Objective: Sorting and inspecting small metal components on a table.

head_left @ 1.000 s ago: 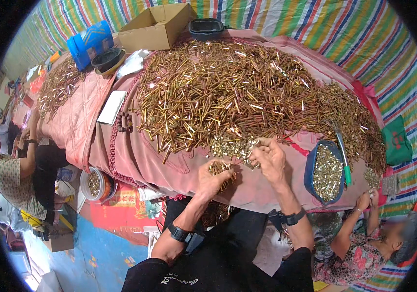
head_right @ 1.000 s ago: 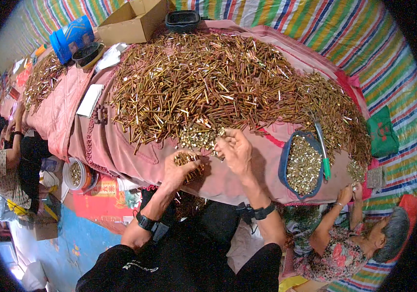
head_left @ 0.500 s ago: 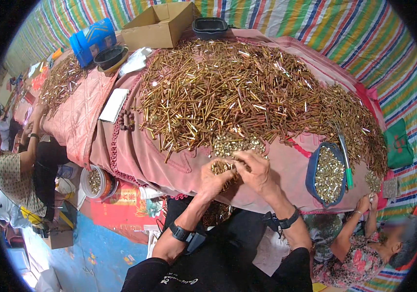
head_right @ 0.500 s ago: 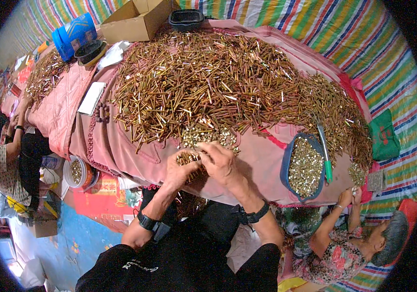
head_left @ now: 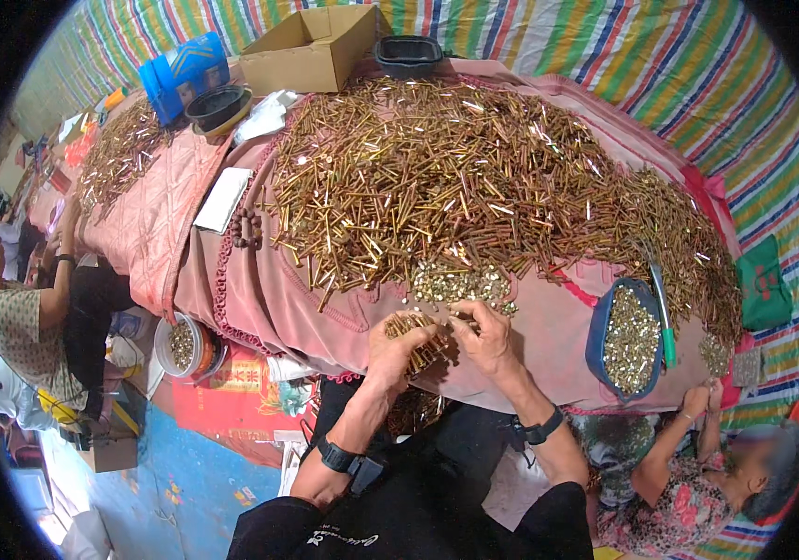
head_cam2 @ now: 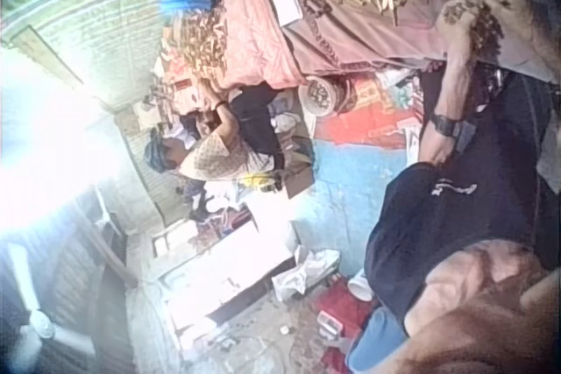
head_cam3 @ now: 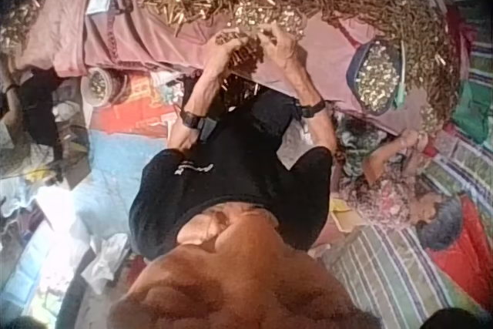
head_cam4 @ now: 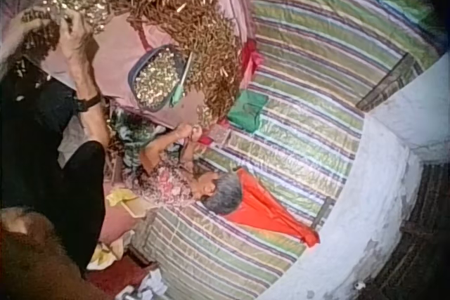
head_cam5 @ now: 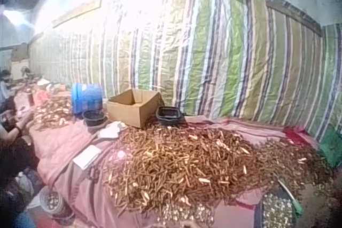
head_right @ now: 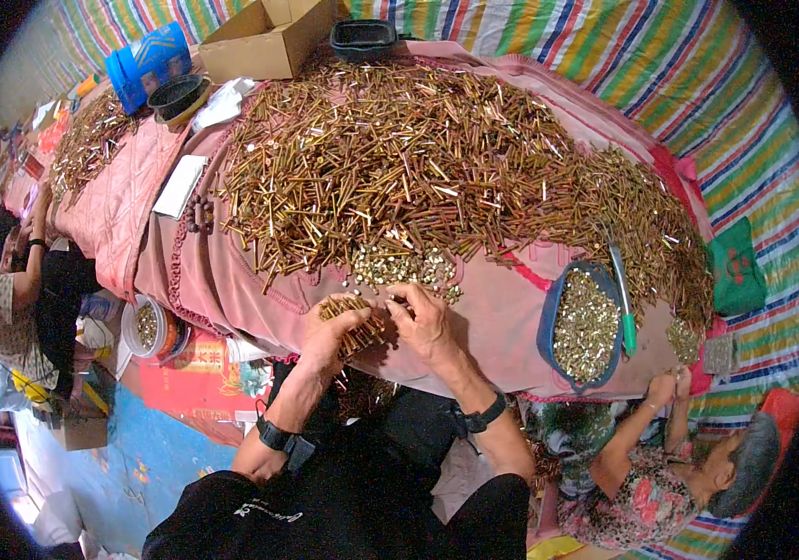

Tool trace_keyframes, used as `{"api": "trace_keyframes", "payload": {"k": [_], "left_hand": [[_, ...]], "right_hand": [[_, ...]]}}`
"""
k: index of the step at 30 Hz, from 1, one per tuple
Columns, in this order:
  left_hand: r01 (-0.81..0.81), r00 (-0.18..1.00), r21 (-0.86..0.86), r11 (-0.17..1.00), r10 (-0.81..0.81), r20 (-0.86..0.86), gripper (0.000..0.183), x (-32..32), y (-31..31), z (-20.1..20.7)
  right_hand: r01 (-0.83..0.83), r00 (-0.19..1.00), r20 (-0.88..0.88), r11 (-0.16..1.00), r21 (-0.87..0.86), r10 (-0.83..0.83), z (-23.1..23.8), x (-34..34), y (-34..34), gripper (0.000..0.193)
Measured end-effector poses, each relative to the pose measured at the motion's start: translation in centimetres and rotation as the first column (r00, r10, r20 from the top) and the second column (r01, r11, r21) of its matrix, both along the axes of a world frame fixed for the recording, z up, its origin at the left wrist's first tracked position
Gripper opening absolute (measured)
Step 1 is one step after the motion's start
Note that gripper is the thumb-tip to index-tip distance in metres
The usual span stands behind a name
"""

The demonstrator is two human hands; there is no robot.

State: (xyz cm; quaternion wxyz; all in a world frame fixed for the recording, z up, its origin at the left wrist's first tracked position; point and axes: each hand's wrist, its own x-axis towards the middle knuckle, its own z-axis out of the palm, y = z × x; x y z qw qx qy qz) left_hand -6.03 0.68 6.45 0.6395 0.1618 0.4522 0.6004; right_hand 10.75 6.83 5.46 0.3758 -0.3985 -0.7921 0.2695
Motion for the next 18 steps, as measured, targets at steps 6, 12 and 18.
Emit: {"api": "trace_keyframes", "payload": {"k": [6, 12, 18], "left_hand": [[0.082, 0.983, -0.051, 0.995, -0.073, 0.166, 0.02, 0.6, 0.4, 0.2], [0.036, 0.996, -0.028, 0.999, -0.034, 0.08, 0.021, 1.9, 0.5, -0.4], [0.139, 0.99, -0.127, 0.982, -0.137, 0.024, 0.019, 1.8, 0.8, 1.1]], "right_hand": [[-0.059, 0.995, 0.087, 0.998, 0.028, 0.056, 2.1, 0.9, -0.7, 0.019], [-0.128, 0.988, 0.087, 0.992, 0.006, 0.127, 2.8, 0.5, -0.9, 0.026], [-0.013, 0.999, 0.031, 1.0, -0.026, 0.014, 1.2, 0.9, -1.6, 0.028]]}}
